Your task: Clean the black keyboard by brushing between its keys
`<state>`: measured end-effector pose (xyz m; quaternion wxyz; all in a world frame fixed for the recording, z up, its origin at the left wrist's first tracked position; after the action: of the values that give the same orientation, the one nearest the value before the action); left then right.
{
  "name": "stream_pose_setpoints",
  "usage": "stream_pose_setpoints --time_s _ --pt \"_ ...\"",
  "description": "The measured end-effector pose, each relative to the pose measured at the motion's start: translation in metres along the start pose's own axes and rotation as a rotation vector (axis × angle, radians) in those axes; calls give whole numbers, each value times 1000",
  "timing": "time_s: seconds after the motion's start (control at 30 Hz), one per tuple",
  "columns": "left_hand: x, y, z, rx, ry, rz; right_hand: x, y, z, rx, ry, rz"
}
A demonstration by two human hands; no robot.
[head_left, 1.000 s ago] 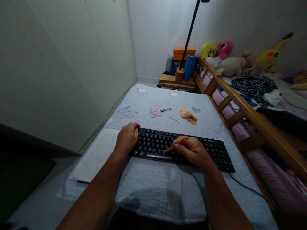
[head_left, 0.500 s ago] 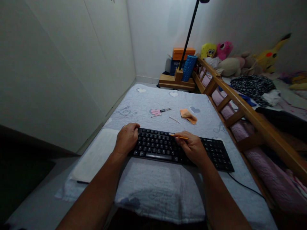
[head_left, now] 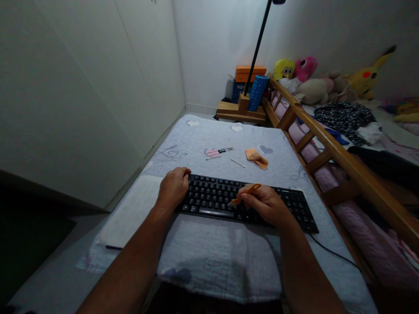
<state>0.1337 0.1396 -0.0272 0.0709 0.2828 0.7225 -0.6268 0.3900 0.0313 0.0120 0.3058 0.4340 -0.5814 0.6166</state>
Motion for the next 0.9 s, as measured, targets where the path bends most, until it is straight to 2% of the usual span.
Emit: stream_pose_setpoints --time_s 0.1,0.27,0.53,0.7,0.9 --pt "-1 0 0 10 -7 -5 -1 -10 0 -76 15 -7" --pt "-2 -1 0 18 -2 -6 7 -23 4 -222 -31 168" --pt "-2 -1 0 7 -7 2 -4 -7 3 -360 -146 248" --pt "-1 -1 0 1 -4 16 -13 2 0 -347 -165 271" --pt "0 0 0 -22 8 19 -12 1 4 -337 -147 257"
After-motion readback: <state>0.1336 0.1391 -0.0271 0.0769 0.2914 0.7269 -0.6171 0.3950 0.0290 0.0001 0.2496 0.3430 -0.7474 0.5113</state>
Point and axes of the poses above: each hand's wrist, its own z-axis away from the middle knuckle, its own y-axis out of the palm, x = y × z, the point moved 5 cm from there along -z, towards the middle knuckle, and after that the axes turned 6 degrees about y, right-handed, at the moved point
